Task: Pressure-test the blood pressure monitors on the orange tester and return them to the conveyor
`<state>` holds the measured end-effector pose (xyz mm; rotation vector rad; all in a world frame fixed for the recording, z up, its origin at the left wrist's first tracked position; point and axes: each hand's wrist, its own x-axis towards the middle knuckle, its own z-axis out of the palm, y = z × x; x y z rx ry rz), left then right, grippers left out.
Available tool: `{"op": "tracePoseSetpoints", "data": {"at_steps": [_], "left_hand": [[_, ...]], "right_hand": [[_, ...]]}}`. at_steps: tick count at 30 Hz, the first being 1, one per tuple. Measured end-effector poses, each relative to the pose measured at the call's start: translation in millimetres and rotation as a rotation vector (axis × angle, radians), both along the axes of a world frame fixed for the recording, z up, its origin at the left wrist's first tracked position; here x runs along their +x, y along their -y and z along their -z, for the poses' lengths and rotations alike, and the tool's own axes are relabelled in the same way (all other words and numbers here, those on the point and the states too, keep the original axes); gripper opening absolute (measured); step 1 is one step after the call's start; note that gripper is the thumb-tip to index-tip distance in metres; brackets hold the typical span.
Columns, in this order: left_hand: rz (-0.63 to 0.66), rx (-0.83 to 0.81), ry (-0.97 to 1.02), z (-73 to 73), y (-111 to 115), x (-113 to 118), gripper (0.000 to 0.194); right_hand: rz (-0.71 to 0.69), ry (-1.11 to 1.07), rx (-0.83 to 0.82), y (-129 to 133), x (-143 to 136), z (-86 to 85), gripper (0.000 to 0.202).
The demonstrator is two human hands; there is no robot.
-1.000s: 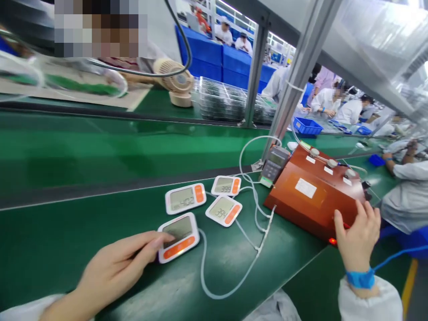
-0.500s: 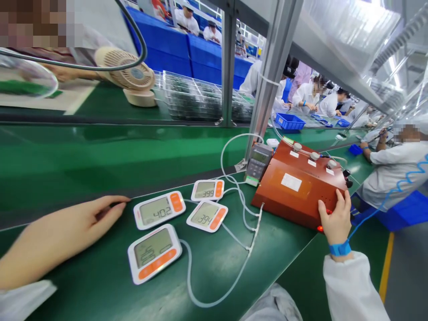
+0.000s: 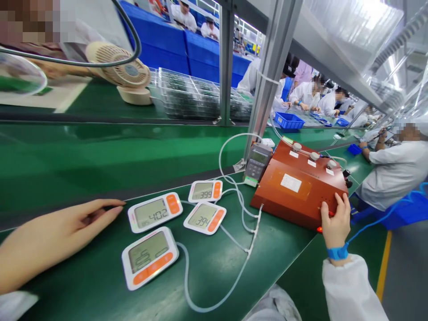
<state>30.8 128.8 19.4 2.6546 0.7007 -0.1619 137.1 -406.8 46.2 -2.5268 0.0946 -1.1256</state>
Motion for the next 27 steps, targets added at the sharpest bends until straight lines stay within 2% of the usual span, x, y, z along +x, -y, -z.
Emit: {"op": "tracePoseSetpoints", "data": {"at_steps": [5,12,27], "left_hand": [[0.000,0.008,0.012,3.1,-2.1,1.2,0.077],[-0.007,-0.006,0.058,8.1,-7.0,0.3,0.065],[0.007,0.000,0.027,-4.1,1.6,-0.9,0.061]], "right_hand": [[-0.002,0.011,0.026,-1.6,1.1,-0.6,0.062],[-0.008,0.039,0.024,-0.5,2.5,-0.3,0.062],[0.018,0.022,-0.015,12.4,0.9,12.1,0.064]]}}
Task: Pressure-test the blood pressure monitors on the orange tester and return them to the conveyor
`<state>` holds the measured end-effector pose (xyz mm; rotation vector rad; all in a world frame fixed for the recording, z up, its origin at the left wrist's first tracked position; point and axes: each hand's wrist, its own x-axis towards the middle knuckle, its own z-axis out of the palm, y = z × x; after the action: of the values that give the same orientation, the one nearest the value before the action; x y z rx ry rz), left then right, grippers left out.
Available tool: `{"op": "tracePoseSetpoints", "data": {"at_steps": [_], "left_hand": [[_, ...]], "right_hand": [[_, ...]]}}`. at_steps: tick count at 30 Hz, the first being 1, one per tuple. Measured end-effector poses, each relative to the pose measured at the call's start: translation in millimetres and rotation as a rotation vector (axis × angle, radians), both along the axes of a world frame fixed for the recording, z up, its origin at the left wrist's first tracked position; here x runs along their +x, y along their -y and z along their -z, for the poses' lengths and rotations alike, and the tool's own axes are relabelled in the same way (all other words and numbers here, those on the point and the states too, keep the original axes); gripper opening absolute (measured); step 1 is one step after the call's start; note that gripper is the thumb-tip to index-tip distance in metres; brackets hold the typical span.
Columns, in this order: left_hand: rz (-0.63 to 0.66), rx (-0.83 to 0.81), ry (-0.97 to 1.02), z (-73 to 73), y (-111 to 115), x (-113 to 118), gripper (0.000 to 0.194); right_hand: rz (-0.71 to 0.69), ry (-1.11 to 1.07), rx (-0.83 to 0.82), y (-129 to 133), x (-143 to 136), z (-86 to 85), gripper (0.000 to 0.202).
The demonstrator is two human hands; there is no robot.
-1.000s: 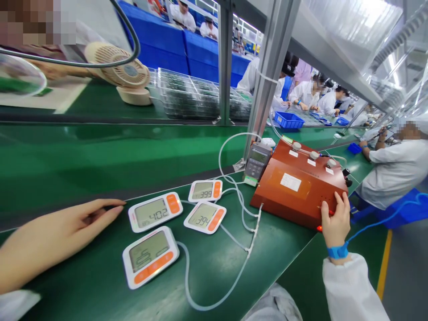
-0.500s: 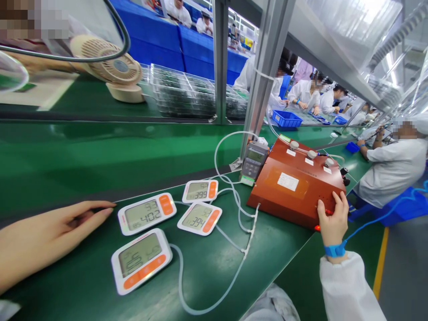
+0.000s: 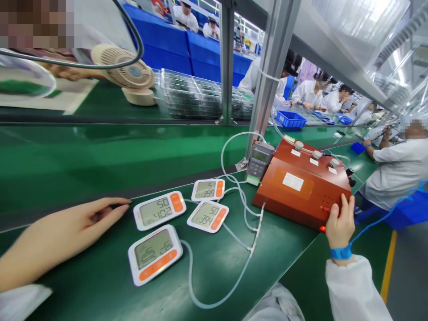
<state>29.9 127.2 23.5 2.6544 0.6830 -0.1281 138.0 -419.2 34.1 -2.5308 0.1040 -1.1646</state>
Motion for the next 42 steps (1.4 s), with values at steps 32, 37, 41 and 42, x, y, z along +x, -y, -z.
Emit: {"op": "tracePoseSetpoints", "data": {"at_steps": [32,37,41,42], "left_hand": [[0.089,-0.010,0.237,16.4,1.3,-11.2,0.048],[0.091,-0.017,0.241,18.0,0.5,-11.1,0.048],[0.098,-0.026,0.252,20.0,-0.5,-10.8,0.050],[0.099,-0.028,0.255,20.2,-0.7,-10.7,0.050]], "right_hand": [[-0.075,0.205,-0.049,23.7,2.0,10.8,0.052],[-0.047,0.214,-0.056,27.5,5.7,14.3,0.050],[-0.015,0.253,-0.057,29.8,10.7,16.2,0.050],[-0.015,0.258,-0.057,30.0,11.3,16.2,0.050]]}}
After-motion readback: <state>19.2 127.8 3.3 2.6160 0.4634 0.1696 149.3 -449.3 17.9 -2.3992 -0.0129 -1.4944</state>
